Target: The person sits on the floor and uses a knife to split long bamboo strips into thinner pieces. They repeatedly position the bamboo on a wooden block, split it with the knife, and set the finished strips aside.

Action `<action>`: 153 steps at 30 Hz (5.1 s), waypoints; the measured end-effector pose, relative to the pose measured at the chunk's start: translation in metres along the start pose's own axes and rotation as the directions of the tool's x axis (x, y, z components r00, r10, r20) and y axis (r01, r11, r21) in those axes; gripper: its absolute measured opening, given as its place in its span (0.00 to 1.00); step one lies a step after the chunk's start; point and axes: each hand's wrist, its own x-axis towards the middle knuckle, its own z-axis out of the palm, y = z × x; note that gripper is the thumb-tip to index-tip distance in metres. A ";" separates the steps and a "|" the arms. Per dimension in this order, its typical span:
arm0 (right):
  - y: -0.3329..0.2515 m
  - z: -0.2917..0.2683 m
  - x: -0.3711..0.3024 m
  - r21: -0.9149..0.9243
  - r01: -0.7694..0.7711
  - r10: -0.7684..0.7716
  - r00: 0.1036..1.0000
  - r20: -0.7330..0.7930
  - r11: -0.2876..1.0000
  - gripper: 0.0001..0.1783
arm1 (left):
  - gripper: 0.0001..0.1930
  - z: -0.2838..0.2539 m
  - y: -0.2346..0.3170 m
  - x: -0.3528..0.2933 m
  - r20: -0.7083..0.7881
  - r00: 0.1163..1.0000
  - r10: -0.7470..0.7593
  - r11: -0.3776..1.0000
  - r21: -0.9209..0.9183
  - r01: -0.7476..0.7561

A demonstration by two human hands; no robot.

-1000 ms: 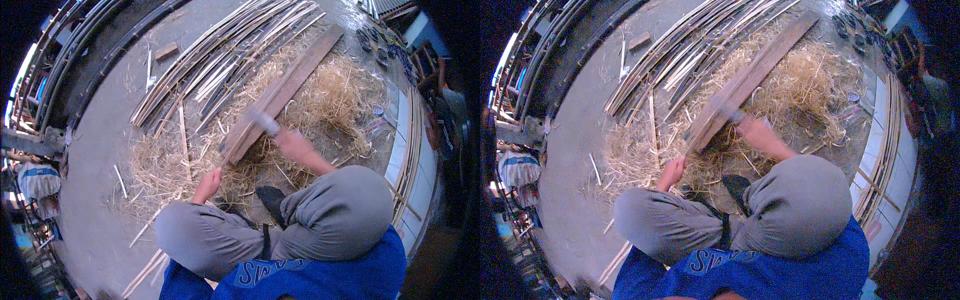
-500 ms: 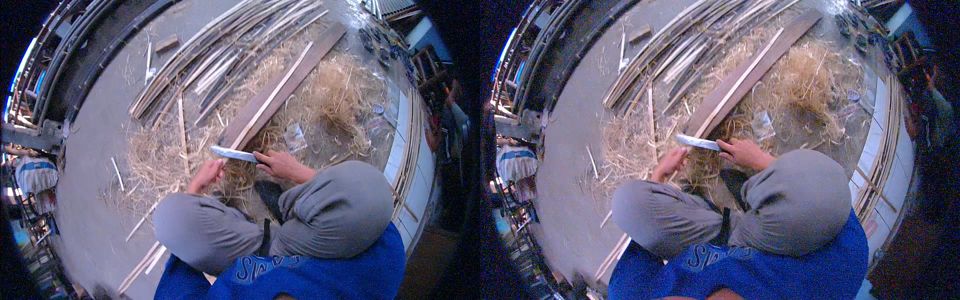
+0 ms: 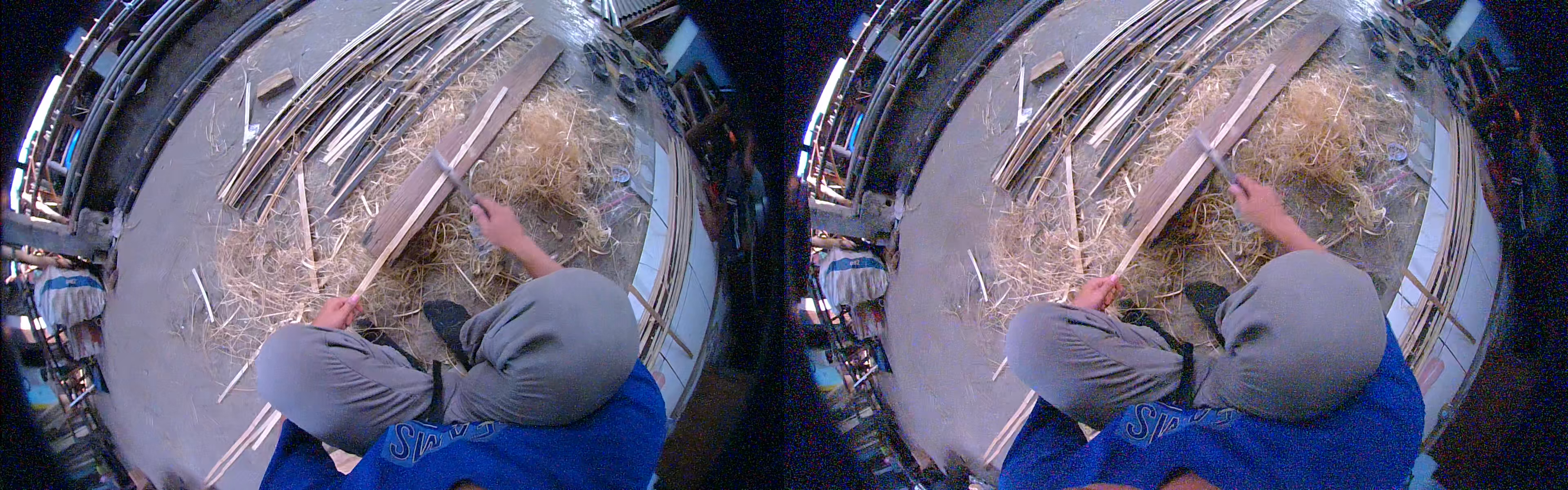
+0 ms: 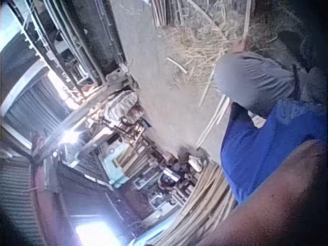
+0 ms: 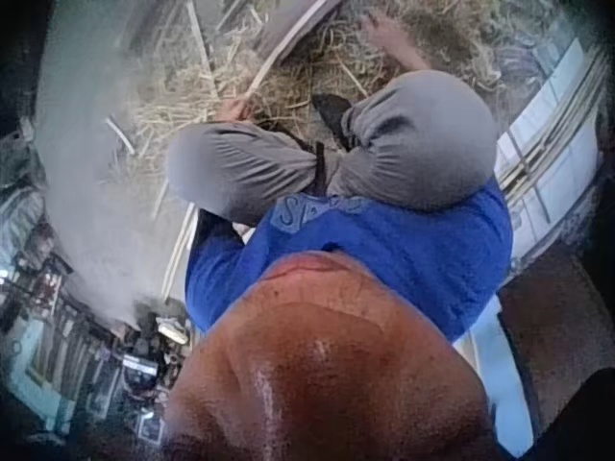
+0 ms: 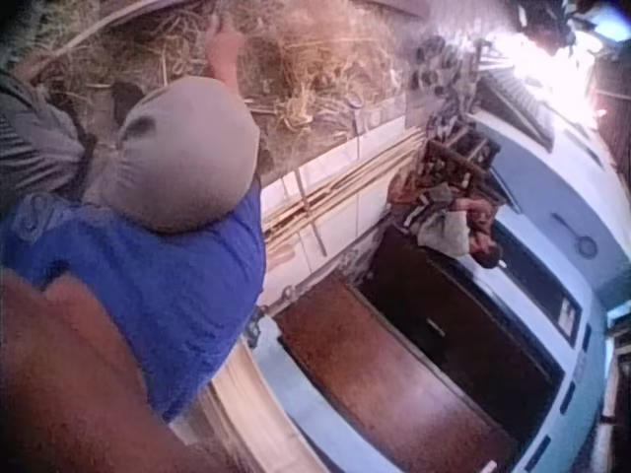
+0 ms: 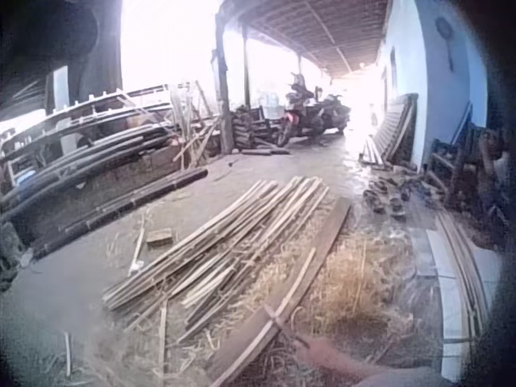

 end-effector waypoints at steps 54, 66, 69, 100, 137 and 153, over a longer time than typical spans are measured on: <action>0.040 -0.033 0.039 -0.106 -0.240 0.211 0.951 -0.228 0.965 0.23 | 0.21 0.004 -0.008 -0.021 -0.219 0.913 0.344 0.671 0.738 -0.075; -0.074 0.036 -0.016 -0.095 0.306 -0.284 0.939 0.194 0.947 0.25 | 0.27 0.018 -0.014 -0.004 -0.152 0.986 0.064 0.995 0.087 -0.051; -0.070 0.045 -0.017 0.097 0.218 -0.228 0.969 0.099 0.971 0.23 | 0.26 0.018 0.008 -0.012 -0.124 0.992 -0.019 0.999 -0.048 0.013; -0.024 -0.005 0.017 0.085 -0.072 0.070 0.997 0.019 0.994 0.24 | 0.21 0.019 -0.036 -0.023 -0.294 0.953 0.079 0.997 0.010 -0.080; 0.023 -0.018 0.029 -0.116 -0.002 -0.008 0.996 -0.089 0.993 0.24 | 0.21 0.010 -0.066 -0.090 -0.398 0.917 0.034 0.999 0.013 -0.031; -0.001 -0.014 0.009 0.075 -0.033 0.040 0.996 -0.081 0.997 0.23 | 0.19 0.008 -0.070 -0.073 -0.475 0.876 0.090 0.991 0.131 -0.031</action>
